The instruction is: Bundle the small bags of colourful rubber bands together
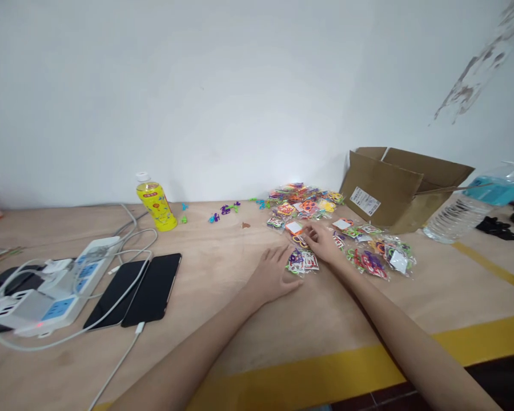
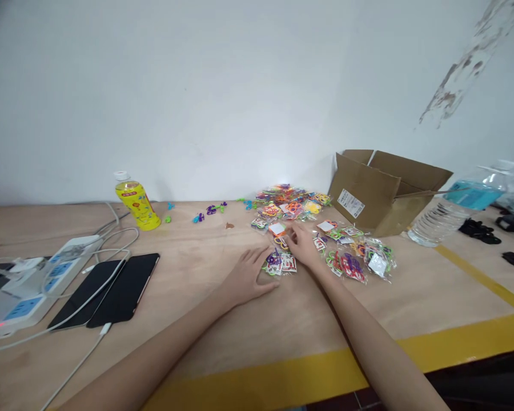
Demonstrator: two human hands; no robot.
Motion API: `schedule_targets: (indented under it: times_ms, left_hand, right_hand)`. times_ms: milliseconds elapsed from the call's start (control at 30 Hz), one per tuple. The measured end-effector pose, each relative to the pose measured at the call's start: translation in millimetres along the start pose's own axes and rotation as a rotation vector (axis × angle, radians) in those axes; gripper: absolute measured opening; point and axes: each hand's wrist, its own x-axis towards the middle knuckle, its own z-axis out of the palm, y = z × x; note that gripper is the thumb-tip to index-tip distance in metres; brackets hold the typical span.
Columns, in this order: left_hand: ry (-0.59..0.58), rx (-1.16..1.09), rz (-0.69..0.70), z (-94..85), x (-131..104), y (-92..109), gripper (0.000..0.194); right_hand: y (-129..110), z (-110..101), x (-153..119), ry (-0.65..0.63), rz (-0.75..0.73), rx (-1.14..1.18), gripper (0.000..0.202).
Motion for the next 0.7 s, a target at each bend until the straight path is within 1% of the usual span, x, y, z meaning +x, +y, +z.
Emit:
schedule_targets:
  times_ms: [33, 100, 200, 333, 467, 600, 700]
  left_hand:
    - [-0.010, 0.011, -0.004, 0.7, 1.2, 1.1, 0.069]
    - [-0.018, 0.033, -0.018, 1.0, 2.8, 3.3, 0.054]
    - [-0.002, 0.035, -0.056, -1.2, 2.4, 4.0, 0.042]
    - [0.070, -0.071, -0.118, -6.0, -0.9, -0.8, 0.039]
    - [0.109, -0.188, -0.129, -8.8, -2.4, -6.7, 0.034]
    - [0.120, -0.178, -0.142, -9.9, -1.7, -9.7, 0.028]
    - [0.128, -0.095, -0.180, -11.5, -2.4, -12.1, 0.027]
  right_hand:
    - [-4.2, 3.0, -0.8, -0.041, 0.007, 0.046, 0.027]
    - [-10.4, 6.5, -2.1, -0.081, 0.016, 0.109, 0.028]
    - [-15.9, 4.8, -3.5, -0.122, 0.028, 0.160, 0.036]
    - [-19.3, -1.7, -5.7, -0.222, -0.032, 0.097, 0.046]
    - [-21.4, 0.4, -9.2, -0.266, -0.081, 0.001, 0.048]
    - [-24.2, 11.9, -14.0, -0.235, -0.097, -0.101, 0.044]
    - [-25.4, 19.5, -16.7, -0.214, -0.115, -0.169, 0.045]
